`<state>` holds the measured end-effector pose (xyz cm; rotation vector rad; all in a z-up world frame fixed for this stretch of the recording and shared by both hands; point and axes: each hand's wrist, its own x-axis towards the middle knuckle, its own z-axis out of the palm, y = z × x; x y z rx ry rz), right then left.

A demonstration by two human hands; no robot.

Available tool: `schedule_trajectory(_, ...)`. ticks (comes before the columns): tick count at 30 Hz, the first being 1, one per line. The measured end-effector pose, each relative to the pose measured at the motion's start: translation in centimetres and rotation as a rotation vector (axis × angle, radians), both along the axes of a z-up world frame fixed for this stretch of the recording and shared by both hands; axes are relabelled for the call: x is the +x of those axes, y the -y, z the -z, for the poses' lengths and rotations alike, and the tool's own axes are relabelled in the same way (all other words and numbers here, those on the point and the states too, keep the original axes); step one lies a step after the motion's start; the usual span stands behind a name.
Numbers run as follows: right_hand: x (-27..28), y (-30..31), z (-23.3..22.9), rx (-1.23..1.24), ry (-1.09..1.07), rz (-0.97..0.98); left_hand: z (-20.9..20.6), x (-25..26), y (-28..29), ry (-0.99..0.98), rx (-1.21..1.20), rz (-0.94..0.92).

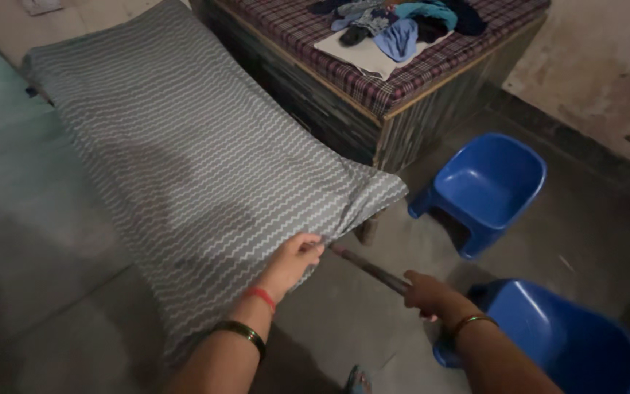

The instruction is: The person sweeps the tiled floor of a bedroom using a broom, moving debris toward a central area. The person also moves a blue plastic stool to clear the sweeping path.

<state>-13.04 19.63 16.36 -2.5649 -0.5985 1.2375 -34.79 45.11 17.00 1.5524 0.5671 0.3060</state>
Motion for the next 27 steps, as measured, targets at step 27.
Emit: schedule_trajectory(27,-8.8,7.6,-3.5,-0.197,0.157,-0.323,-4.5,-4.1,5.8,-0.016,0.003,0.147)
